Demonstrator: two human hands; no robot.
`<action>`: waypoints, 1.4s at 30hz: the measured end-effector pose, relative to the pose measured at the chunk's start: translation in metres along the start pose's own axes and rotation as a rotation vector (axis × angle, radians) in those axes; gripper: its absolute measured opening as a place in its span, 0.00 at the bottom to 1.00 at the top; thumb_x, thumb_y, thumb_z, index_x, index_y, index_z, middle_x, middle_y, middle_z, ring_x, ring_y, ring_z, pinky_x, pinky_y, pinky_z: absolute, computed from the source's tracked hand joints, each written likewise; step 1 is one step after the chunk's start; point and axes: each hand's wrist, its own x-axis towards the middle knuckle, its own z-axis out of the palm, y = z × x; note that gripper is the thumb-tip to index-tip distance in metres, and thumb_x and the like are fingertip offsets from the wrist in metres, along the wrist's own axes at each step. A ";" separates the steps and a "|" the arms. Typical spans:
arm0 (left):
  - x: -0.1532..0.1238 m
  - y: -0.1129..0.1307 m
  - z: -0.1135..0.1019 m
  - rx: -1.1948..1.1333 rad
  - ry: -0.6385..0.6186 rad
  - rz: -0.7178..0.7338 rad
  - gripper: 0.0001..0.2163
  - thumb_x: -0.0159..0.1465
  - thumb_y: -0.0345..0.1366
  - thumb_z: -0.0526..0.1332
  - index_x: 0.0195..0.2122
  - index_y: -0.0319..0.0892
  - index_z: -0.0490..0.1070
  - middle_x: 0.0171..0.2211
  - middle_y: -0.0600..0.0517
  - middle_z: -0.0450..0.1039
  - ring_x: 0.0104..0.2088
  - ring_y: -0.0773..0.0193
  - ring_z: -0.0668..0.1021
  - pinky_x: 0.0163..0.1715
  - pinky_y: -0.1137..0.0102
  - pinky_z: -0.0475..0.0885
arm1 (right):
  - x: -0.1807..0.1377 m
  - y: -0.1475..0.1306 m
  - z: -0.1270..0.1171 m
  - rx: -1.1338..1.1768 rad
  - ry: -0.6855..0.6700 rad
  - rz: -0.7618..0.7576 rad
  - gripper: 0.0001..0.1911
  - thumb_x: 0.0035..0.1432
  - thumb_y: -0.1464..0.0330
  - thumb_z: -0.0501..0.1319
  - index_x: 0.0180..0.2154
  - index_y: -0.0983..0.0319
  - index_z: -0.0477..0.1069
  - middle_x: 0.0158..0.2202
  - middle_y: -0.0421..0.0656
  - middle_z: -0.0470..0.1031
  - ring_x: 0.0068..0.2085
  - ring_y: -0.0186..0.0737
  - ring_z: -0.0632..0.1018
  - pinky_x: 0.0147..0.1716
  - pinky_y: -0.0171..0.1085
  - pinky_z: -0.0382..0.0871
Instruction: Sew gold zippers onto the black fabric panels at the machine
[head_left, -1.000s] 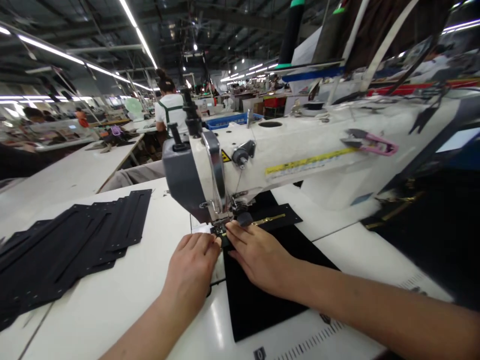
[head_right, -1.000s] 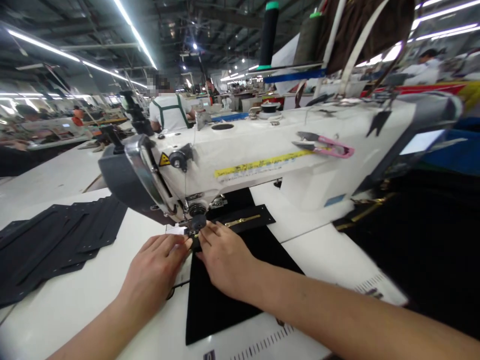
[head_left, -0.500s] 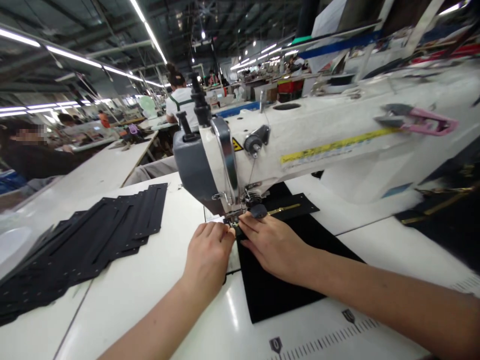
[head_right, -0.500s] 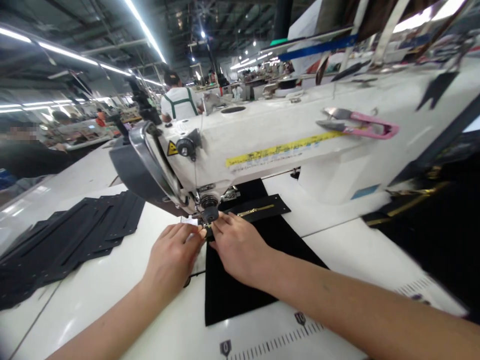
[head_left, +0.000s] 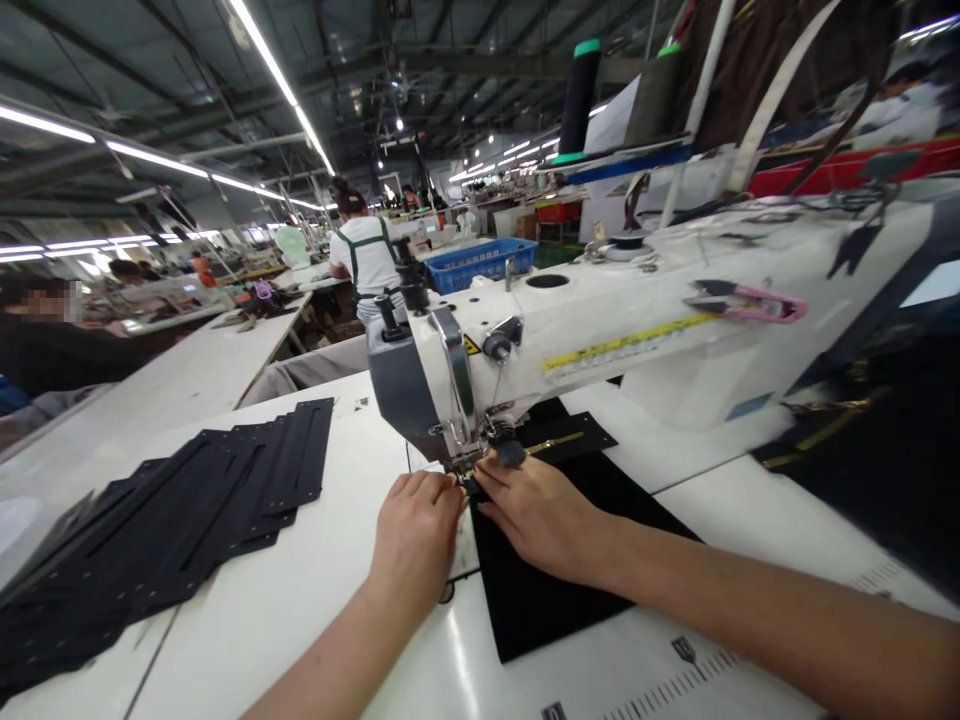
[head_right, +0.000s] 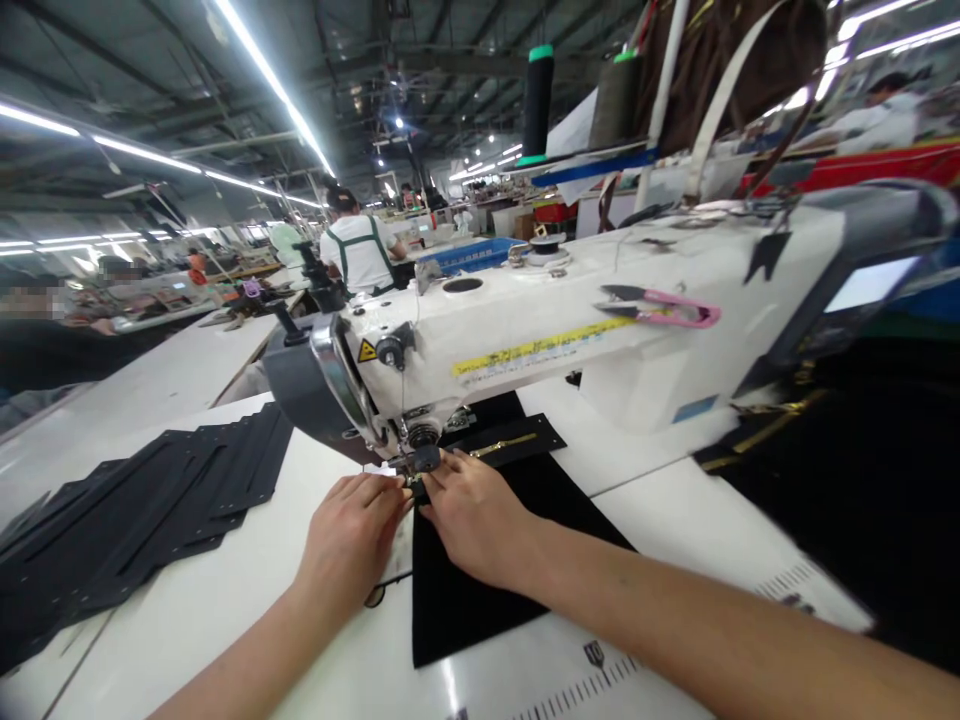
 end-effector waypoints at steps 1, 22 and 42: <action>0.000 0.000 0.000 0.004 -0.002 0.000 0.07 0.61 0.28 0.55 0.29 0.39 0.70 0.30 0.47 0.73 0.31 0.58 0.73 0.32 0.62 0.69 | 0.000 0.000 0.000 0.000 0.001 -0.002 0.14 0.56 0.75 0.53 0.45 0.69 0.65 0.46 0.52 0.69 0.48 0.46 0.69 0.50 0.44 0.61; -0.002 -0.008 0.002 -0.098 0.006 -0.050 0.04 0.60 0.30 0.58 0.31 0.39 0.72 0.34 0.47 0.75 0.35 0.56 0.75 0.35 0.61 0.70 | -0.014 0.013 -0.005 -0.181 0.017 0.179 0.22 0.58 0.62 0.55 0.50 0.69 0.65 0.52 0.57 0.65 0.54 0.55 0.64 0.53 0.56 0.54; -0.033 0.020 -0.045 -0.348 -0.019 -0.210 0.10 0.61 0.27 0.54 0.38 0.43 0.73 0.38 0.49 0.76 0.38 0.58 0.76 0.41 0.60 0.67 | -0.065 -0.047 -0.063 0.048 0.337 0.062 0.15 0.64 0.72 0.42 0.30 0.63 0.64 0.18 0.38 0.68 0.18 0.33 0.71 0.18 0.31 0.61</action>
